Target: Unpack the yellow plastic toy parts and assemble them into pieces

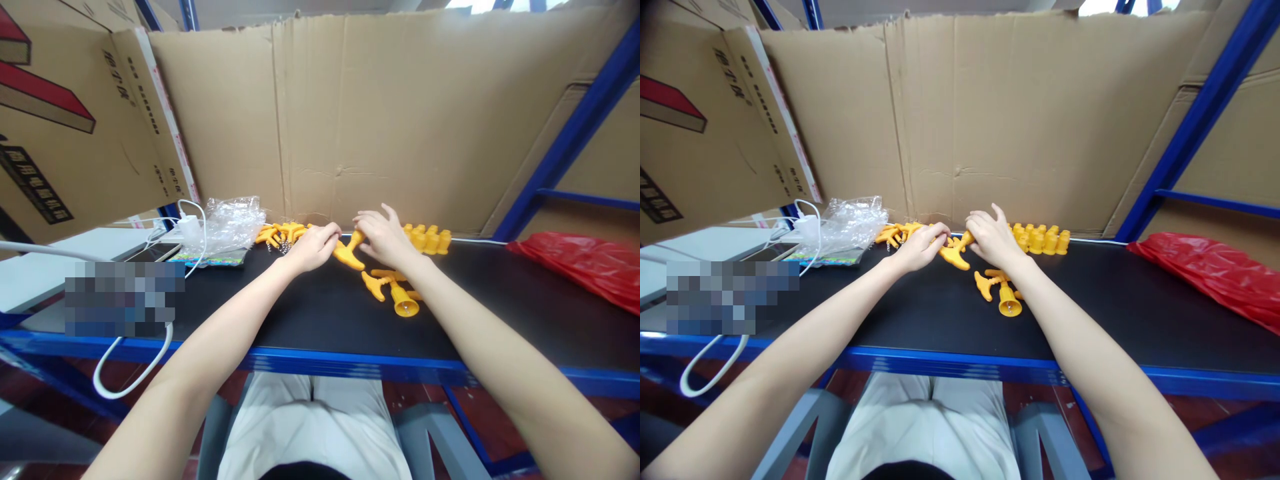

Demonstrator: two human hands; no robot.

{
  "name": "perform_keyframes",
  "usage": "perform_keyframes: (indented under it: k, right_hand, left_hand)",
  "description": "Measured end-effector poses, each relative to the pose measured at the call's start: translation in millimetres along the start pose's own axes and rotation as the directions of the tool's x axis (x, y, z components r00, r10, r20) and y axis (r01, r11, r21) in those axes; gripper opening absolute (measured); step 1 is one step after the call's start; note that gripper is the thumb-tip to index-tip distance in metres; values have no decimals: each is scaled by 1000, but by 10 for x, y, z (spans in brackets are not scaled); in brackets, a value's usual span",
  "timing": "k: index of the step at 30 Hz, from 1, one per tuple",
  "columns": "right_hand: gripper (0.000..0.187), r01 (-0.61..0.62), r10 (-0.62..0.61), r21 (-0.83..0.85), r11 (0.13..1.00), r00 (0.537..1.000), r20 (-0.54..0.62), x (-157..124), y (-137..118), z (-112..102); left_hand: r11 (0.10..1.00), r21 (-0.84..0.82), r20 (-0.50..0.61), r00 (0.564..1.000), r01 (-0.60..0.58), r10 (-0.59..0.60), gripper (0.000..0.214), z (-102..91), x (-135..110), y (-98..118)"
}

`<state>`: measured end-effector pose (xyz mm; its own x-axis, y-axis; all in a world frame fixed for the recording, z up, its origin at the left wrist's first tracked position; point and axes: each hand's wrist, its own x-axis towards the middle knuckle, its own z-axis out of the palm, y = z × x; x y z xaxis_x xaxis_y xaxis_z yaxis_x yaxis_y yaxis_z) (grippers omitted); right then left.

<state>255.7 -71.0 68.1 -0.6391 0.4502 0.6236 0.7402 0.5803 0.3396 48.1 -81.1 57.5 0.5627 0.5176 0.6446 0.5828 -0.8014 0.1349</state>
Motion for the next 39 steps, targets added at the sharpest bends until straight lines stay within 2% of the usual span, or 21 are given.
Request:
perform_keyframes:
  k: [3,6,11,14,18,24,30,36,39]
  right_hand:
    - [12,-18,20,-32,999,999,40,20,-42,-27]
    - [6,-26,27,-20,999,996,83,42,-93,-33]
    - [11,-61,59,16,998,992,109,39,-133,-10]
    - [20,-65,59,49,997,991,121,32,-162,-32]
    - [30,-66,51,98,993,987,150,38,-199,-75]
    - [26,-42,25,91,995,983,180,49,-181,-24]
    - [21,-14,2,78,997,989,147,52,-177,10]
    - [22,21,-22,13,1000,997,76,79,-247,-46]
    - [24,29,-27,-29,999,998,48,96,-279,-73]
  left_hand:
    - [988,140,32,998,-66,62,31,-29,0,13]
    - [960,257,30,993,-115,111,26,-26,5,37]
    - [947,292,51,991,-132,123,22,1,12,18]
    - [941,305,46,989,-146,139,21,8,12,-10]
    - [946,282,47,987,-162,155,19,17,17,-48]
    - [954,268,112,988,-134,107,21,13,22,-64]
    - [950,255,135,980,-178,148,20,-6,20,-37]
    - [985,164,47,998,-59,52,30,-13,35,-81]
    - [997,78,-8,1000,13,-13,27,-8,42,-112]
